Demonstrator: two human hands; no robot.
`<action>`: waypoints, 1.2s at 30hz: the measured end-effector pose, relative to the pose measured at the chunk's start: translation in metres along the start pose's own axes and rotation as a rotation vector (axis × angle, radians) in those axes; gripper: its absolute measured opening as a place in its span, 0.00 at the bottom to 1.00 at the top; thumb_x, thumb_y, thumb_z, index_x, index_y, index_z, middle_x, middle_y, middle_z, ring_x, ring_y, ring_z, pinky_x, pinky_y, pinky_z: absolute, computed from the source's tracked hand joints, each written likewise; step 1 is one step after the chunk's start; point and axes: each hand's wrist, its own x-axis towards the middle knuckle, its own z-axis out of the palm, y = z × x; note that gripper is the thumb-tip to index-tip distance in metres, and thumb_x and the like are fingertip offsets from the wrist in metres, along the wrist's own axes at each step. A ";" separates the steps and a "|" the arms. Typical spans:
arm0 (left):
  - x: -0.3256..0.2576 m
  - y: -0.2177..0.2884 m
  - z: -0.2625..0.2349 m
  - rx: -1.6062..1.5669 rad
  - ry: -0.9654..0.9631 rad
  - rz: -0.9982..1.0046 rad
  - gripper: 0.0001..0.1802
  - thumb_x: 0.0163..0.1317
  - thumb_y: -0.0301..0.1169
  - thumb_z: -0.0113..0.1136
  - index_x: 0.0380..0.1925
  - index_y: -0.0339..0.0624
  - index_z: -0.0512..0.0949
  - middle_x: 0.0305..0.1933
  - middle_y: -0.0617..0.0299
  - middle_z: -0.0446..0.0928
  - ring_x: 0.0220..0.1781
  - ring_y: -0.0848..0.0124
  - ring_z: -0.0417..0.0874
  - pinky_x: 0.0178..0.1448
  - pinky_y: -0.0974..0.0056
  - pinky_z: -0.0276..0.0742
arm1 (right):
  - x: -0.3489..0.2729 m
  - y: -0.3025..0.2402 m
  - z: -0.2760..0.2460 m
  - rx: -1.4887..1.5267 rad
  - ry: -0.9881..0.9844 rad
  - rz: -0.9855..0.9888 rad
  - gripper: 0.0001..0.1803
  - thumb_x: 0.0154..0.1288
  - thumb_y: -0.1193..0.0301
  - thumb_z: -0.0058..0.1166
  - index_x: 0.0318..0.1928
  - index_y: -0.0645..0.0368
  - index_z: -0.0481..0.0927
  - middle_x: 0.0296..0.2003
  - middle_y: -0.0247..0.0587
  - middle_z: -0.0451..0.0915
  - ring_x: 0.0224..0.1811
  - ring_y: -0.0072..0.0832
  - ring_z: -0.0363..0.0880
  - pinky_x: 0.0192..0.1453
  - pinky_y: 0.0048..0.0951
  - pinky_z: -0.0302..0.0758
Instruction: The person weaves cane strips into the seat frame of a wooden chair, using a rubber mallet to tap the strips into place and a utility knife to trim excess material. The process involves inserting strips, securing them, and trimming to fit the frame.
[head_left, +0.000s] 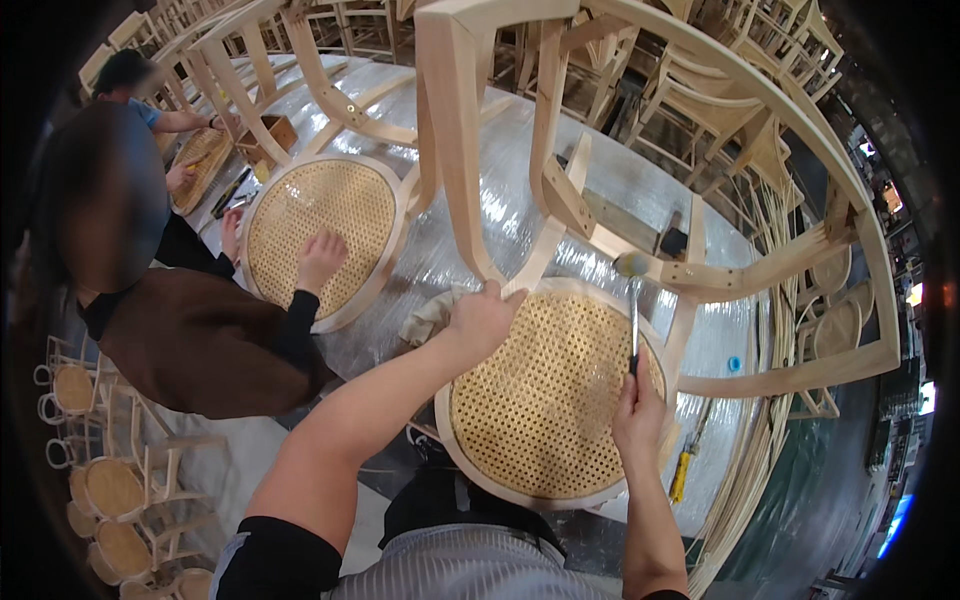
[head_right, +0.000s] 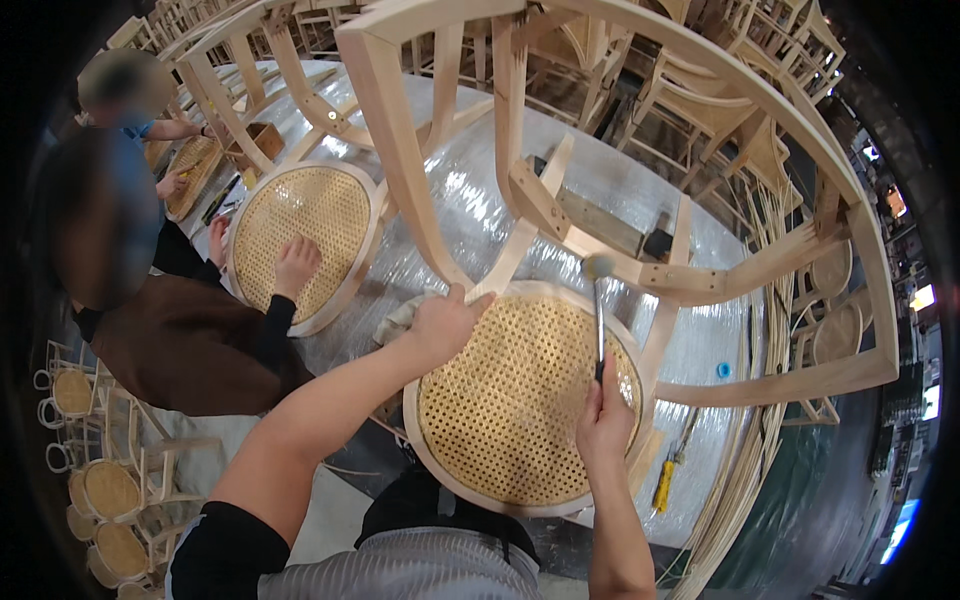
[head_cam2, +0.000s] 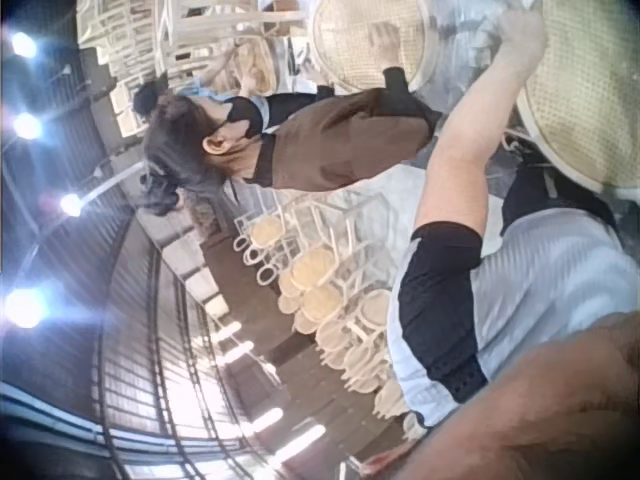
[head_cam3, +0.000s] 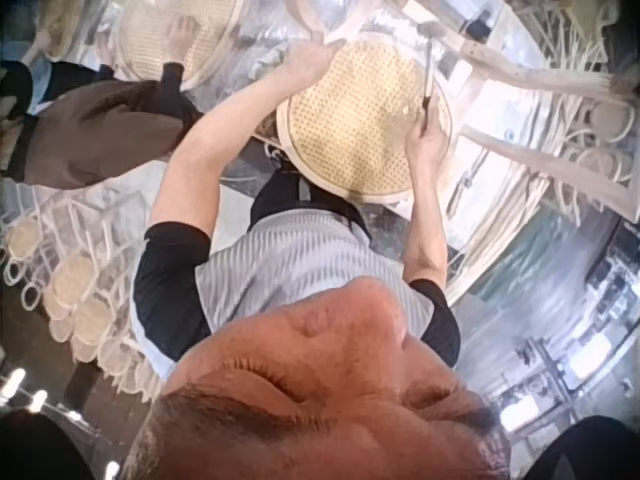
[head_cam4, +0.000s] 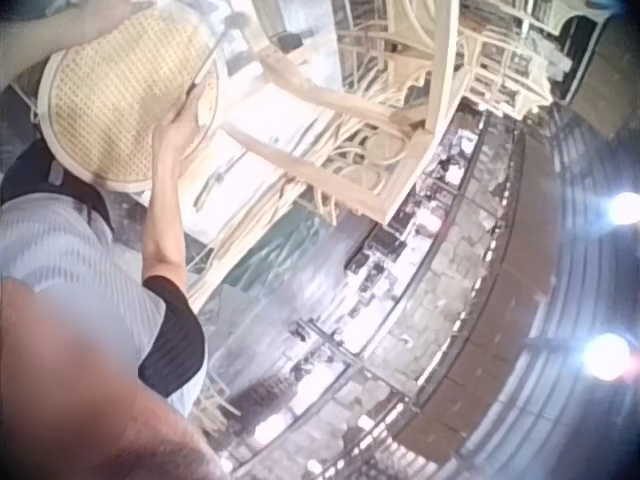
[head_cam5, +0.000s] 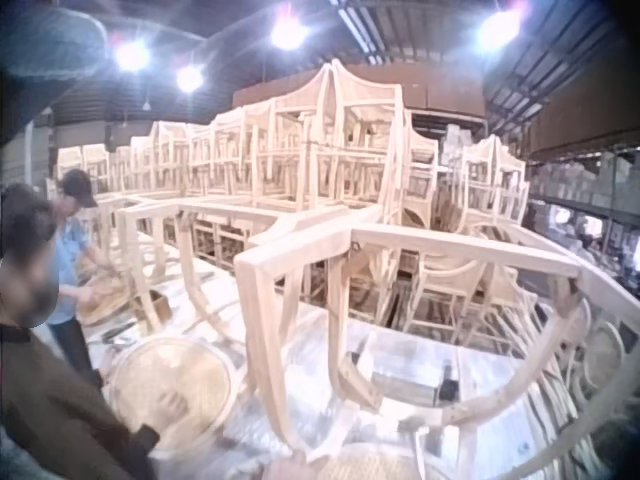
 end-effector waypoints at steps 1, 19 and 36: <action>0.006 0.003 -0.006 -0.010 -0.015 -0.010 0.36 0.70 0.27 0.58 0.79 0.62 0.72 0.49 0.46 0.78 0.34 0.53 0.89 0.36 0.55 0.87 | -0.001 0.001 0.000 0.001 0.098 -0.100 0.30 0.82 0.74 0.52 0.81 0.49 0.70 0.35 0.58 0.86 0.32 0.49 0.86 0.42 0.41 0.81; -0.008 -0.002 -0.015 -0.108 0.032 -0.033 0.40 0.66 0.24 0.60 0.79 0.67 0.71 0.53 0.46 0.73 0.38 0.49 0.88 0.41 0.51 0.87 | 0.008 0.028 0.008 -0.162 -0.201 0.039 0.32 0.81 0.71 0.54 0.81 0.44 0.68 0.35 0.62 0.86 0.38 0.59 0.88 0.44 0.52 0.81; -0.050 0.017 -0.012 -0.271 -0.087 -0.318 0.38 0.72 0.26 0.52 0.82 0.66 0.66 0.59 0.42 0.74 0.45 0.41 0.88 0.53 0.42 0.85 | -0.034 -0.022 0.054 0.374 0.116 -0.171 0.30 0.86 0.71 0.49 0.83 0.54 0.65 0.28 0.30 0.74 0.27 0.18 0.72 0.31 0.26 0.72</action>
